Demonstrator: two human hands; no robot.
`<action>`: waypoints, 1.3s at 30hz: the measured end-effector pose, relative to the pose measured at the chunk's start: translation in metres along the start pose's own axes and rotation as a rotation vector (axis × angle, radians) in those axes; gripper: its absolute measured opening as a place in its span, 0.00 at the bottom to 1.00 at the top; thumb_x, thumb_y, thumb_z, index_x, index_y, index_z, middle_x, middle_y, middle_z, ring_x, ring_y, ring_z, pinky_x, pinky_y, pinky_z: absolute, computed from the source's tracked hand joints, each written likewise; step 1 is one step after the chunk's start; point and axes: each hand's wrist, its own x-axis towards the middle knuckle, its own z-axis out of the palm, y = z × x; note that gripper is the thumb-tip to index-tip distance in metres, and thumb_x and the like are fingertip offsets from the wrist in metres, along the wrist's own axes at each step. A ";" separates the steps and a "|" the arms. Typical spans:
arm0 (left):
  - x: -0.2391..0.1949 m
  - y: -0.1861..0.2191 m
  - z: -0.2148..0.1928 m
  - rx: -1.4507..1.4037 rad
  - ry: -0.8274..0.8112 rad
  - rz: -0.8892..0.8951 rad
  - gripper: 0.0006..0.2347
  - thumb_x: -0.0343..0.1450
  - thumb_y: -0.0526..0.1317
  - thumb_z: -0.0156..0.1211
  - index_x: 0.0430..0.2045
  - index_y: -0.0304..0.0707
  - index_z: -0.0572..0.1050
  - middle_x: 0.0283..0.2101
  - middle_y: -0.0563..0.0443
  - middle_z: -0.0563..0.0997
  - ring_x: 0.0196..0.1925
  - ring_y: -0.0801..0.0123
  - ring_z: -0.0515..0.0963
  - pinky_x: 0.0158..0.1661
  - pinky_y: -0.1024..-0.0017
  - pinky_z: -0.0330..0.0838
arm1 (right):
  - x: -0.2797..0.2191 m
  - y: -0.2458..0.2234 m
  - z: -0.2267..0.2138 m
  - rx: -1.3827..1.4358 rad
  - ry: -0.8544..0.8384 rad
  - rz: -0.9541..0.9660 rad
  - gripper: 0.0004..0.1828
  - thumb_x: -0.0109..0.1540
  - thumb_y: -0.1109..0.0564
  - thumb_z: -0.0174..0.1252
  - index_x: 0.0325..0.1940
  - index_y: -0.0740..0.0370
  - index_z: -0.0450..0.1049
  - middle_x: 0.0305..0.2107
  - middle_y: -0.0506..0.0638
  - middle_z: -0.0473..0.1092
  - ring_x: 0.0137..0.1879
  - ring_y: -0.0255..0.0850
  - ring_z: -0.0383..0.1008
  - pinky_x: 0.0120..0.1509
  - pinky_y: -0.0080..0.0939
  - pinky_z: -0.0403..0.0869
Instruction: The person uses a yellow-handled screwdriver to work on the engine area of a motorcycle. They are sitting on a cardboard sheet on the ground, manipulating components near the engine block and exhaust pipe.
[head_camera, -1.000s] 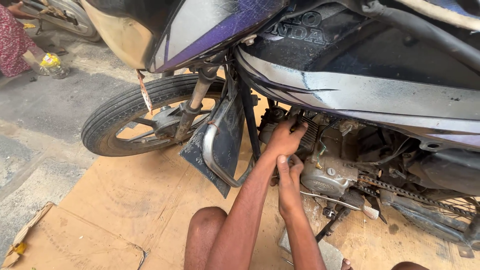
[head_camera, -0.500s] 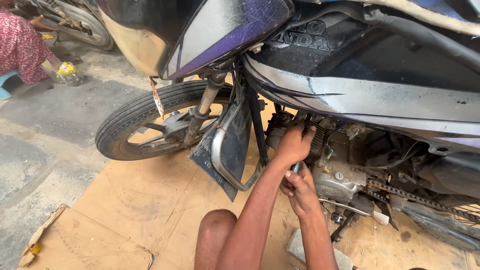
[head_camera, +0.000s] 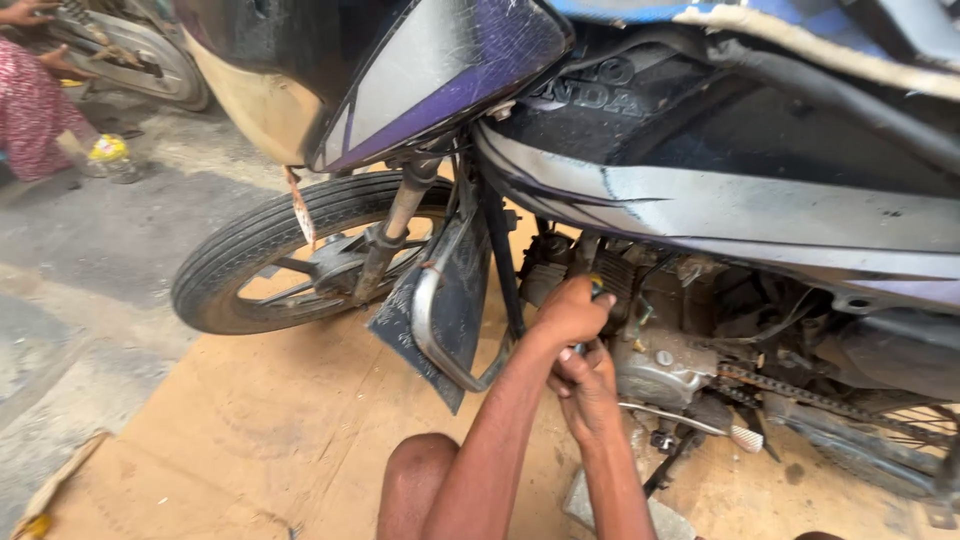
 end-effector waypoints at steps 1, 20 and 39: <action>0.007 -0.008 0.005 0.002 0.026 0.051 0.19 0.70 0.46 0.58 0.48 0.29 0.76 0.51 0.30 0.80 0.57 0.42 0.78 0.55 0.54 0.71 | -0.001 -0.002 0.004 -0.016 0.012 -0.006 0.30 0.54 0.56 0.69 0.56 0.60 0.63 0.34 0.43 0.67 0.30 0.28 0.62 0.28 0.28 0.62; 0.011 -0.004 0.000 -0.051 0.053 0.063 0.37 0.59 0.35 0.60 0.66 0.29 0.55 0.51 0.25 0.77 0.56 0.40 0.78 0.56 0.56 0.71 | -0.001 -0.054 0.045 -1.012 0.516 -0.537 0.20 0.63 0.62 0.56 0.59 0.66 0.65 0.51 0.49 0.67 0.44 0.37 0.71 0.44 0.41 0.70; -0.006 0.013 -0.012 -0.033 0.071 0.071 0.33 0.64 0.36 0.59 0.65 0.30 0.54 0.56 0.23 0.75 0.61 0.36 0.73 0.60 0.53 0.67 | 0.090 -0.105 0.021 -1.978 0.207 -0.669 0.32 0.53 0.66 0.57 0.63 0.70 0.66 0.49 0.73 0.68 0.49 0.70 0.73 0.52 0.66 0.73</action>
